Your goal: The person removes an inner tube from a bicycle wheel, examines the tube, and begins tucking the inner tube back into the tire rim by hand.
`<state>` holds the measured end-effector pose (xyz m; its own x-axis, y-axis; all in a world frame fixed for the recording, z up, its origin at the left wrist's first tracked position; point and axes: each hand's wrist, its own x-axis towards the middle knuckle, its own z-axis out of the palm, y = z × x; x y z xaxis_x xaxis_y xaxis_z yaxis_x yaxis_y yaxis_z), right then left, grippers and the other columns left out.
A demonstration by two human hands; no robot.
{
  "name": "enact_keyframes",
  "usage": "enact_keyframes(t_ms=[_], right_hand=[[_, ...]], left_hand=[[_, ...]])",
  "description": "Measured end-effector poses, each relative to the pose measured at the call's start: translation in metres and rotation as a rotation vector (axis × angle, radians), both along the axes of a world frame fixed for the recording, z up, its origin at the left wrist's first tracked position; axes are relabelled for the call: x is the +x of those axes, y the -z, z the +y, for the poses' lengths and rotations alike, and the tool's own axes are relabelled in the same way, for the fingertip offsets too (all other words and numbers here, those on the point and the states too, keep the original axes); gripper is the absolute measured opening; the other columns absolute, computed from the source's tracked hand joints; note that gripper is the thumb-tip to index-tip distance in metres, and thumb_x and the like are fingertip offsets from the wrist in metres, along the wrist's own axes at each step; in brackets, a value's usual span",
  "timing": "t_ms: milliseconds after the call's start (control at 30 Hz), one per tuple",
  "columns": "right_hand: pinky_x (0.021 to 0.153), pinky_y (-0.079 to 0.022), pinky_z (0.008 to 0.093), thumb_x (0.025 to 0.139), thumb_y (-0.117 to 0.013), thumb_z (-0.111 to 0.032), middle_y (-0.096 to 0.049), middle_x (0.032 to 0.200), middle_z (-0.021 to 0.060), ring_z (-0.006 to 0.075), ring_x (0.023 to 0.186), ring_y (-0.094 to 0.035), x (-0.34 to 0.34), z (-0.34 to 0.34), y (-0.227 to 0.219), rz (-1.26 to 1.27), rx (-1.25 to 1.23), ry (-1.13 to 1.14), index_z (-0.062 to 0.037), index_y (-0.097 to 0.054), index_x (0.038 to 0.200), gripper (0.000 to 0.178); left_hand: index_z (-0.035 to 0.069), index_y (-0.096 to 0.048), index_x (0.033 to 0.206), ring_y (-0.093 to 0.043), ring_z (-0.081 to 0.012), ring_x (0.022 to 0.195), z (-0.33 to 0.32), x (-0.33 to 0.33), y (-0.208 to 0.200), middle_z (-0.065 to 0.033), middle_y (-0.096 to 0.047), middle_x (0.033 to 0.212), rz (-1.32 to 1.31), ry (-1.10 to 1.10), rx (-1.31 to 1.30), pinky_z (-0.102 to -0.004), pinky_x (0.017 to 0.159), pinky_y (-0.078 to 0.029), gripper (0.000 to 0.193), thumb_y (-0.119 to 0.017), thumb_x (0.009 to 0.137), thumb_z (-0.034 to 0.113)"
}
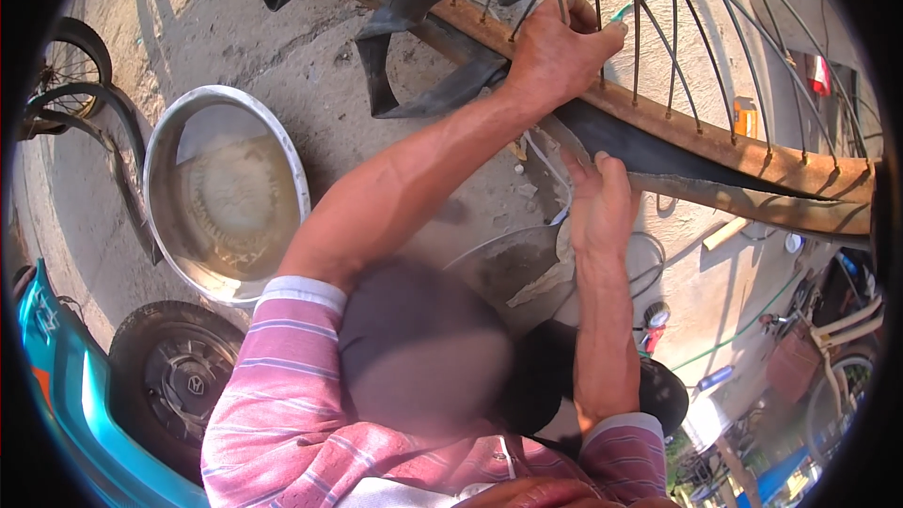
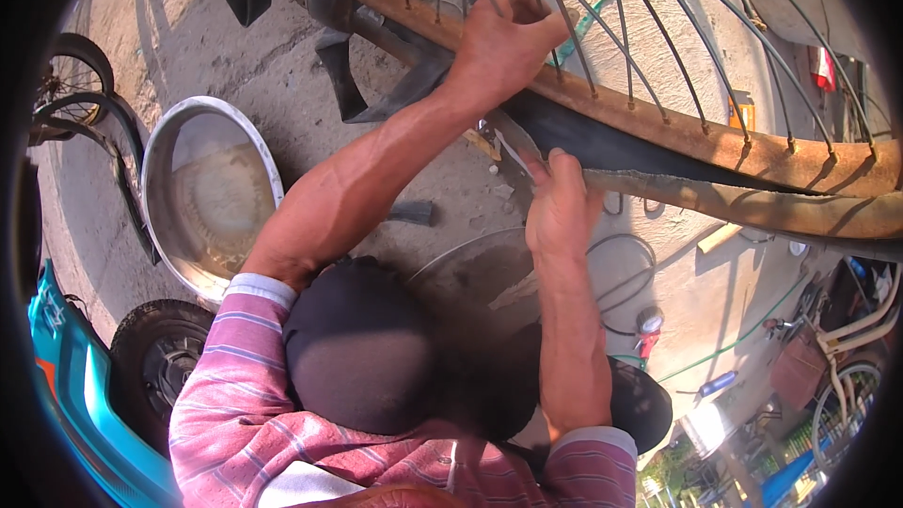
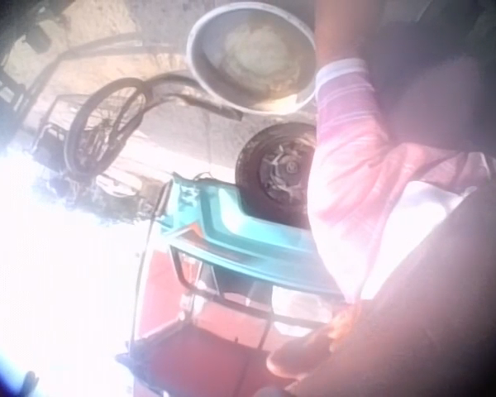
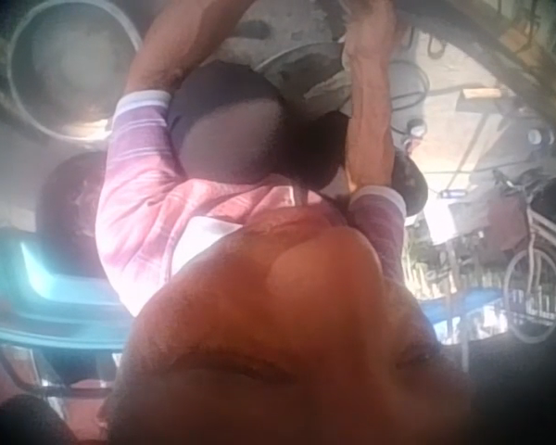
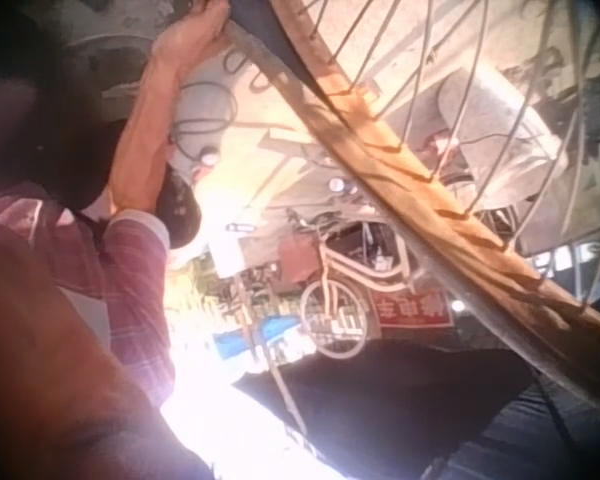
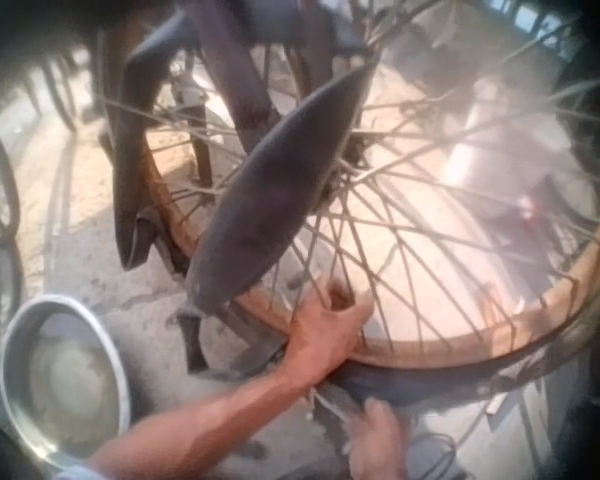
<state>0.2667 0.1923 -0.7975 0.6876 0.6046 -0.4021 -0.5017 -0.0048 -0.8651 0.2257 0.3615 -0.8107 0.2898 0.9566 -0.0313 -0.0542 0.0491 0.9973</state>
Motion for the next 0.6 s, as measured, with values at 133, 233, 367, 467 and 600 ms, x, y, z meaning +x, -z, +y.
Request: enact_keyframes(t_ms=[133,233,367,467,600], right_hand=[[0.108,-0.052,0.0575,0.101,-0.055,-0.008,-0.06,0.129,0.0121,0.03,0.118,-0.064,-0.006,0.026,0.007,0.003,-0.204,0.148,0.0016,-0.054,0.132,0.033],[0.108,-0.05,0.0567,0.104,-0.056,-0.013,-0.057,0.133,0.014,0.0294,0.118,-0.064,-0.024,0.052,0.003,0.065,-0.215,0.236,0.0025,-0.052,0.134,0.034],[0.105,-0.049,0.0494,0.108,-0.054,-0.02,-0.057,0.139,0.0123,0.0272,0.12,-0.062,-0.016,0.056,0.039,0.273,-0.095,0.072,0.0005,-0.053,0.138,0.036],[0.101,-0.05,0.0469,0.109,-0.051,-0.022,-0.059,0.14,0.0077,0.0262,0.12,-0.062,-0.039,0.072,0.061,0.315,-0.013,-0.077,-0.0032,-0.055,0.139,0.036],[0.099,-0.05,0.0468,0.107,-0.052,-0.018,-0.063,0.136,0.0045,0.0248,0.119,-0.063,-0.036,0.07,0.118,-0.366,-0.151,-0.219,-0.0059,-0.058,0.139,0.034]], left_hand=[[-0.001,-0.069,0.09,-0.065,-0.0106,0.072,0.001,-0.003,-0.002,-0.0049,-0.072,0.077,0.026,0.033,-0.02,-0.0306,0.065,-0.053,0.025,-0.08,0.086,0.021],[0.0,-0.068,0.09,-0.065,-0.0111,0.072,0.002,-0.005,-0.008,-0.0048,-0.071,0.076,0.035,0.058,-0.051,-0.0303,0.065,-0.053,0.027,-0.081,0.085,0.024],[0.0,-0.066,0.088,-0.064,-0.0115,0.072,0.004,-0.008,-0.015,-0.0049,-0.07,0.075,0.074,0.051,-0.05,-0.0304,0.065,-0.052,0.03,-0.083,0.085,0.025],[0.0,-0.066,0.087,-0.065,-0.0119,0.072,0.008,-0.012,-0.009,-0.0053,-0.07,0.075,0.071,0.077,-0.074,-0.0309,0.066,-0.053,0.033,-0.083,0.085,0.028],[0.001,-0.065,0.086,-0.066,-0.012,0.074,0.003,0.002,-0.01,-0.006,-0.071,0.077,0.021,0.115,-0.033,-0.0312,0.067,-0.054,0.036,-0.084,0.085,0.031]])
